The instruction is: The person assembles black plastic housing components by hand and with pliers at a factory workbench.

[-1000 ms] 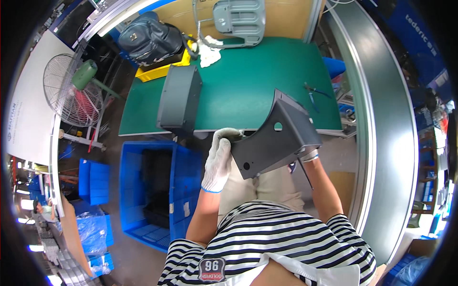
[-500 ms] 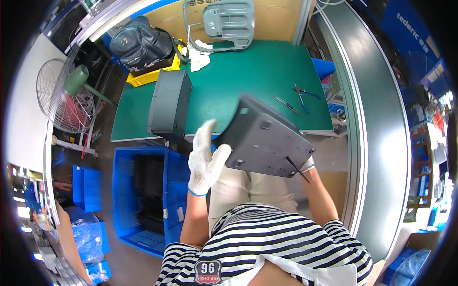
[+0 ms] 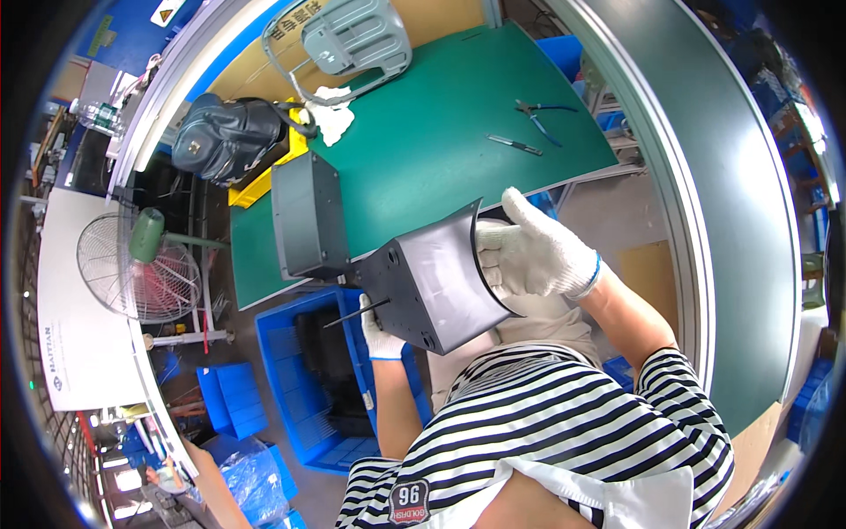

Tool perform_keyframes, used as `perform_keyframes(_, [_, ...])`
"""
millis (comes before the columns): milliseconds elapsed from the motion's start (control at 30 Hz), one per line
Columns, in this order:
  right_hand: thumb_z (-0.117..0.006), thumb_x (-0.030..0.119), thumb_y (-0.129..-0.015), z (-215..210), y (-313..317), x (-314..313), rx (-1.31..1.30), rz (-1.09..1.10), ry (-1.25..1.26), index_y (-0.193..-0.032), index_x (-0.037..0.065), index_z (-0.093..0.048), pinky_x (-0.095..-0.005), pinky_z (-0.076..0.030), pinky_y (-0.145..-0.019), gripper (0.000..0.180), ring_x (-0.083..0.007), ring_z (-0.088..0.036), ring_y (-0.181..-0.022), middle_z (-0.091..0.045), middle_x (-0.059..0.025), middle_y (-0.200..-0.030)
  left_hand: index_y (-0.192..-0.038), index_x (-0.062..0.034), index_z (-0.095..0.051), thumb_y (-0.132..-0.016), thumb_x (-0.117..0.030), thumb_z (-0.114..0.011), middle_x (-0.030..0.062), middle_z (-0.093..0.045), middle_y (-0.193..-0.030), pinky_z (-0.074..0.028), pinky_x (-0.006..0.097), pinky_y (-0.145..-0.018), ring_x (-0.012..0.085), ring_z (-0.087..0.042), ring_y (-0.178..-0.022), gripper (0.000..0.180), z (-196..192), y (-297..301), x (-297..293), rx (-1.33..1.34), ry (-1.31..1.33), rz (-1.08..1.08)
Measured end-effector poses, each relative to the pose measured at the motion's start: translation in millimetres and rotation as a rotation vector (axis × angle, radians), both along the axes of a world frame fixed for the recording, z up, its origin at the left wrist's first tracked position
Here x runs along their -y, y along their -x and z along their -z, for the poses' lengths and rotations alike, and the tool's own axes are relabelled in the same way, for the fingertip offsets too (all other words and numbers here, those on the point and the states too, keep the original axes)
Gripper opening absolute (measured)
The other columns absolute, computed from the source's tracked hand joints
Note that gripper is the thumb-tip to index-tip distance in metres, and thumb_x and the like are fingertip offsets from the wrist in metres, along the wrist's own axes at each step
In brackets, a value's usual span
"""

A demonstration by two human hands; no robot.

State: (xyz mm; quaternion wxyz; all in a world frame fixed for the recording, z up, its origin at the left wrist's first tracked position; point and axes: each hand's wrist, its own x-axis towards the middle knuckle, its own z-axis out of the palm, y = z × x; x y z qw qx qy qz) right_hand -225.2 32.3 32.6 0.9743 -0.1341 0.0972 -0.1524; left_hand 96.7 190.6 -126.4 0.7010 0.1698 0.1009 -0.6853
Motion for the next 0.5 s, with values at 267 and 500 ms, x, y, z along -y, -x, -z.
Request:
perform_keyframes(267, [-0.039,0.074,-0.092,-3.8,-15.8,-15.5,0.209,-0.058,-0.228,-0.120,0.003,-0.060,-0.0387,-0.049,-0.084,0.079,-0.0257,-0.061,-0.092,-0.062,-0.0104,-0.105,-0.134,-0.0093,-0.057,-0.096,-0.041,-0.056,0.0132,-0.059,-0.136,-0.045,0.053,-0.105,0.0344,-0.057,-0.123,0.050,15.2,-13.7,10.6,-0.002,0.037,-0.078])
perform_keyframes(500, [-0.042,0.076,-0.089,-20.9,-33.7,-31.0,0.237,-0.030,-0.245,-0.128,-0.001,-0.054,-0.0397,-0.046,-0.092,0.087,-0.0289,-0.059,-0.105,-0.061,-0.0165,-0.121,-0.129,-0.0095,-0.060,-0.097,-0.041,-0.055,0.0124,-0.063,-0.129,-0.049,0.051,-0.100,0.0300,-0.061,-0.117,0.045,67.3,-20.2,18.3,0.466,-0.075,-0.060])
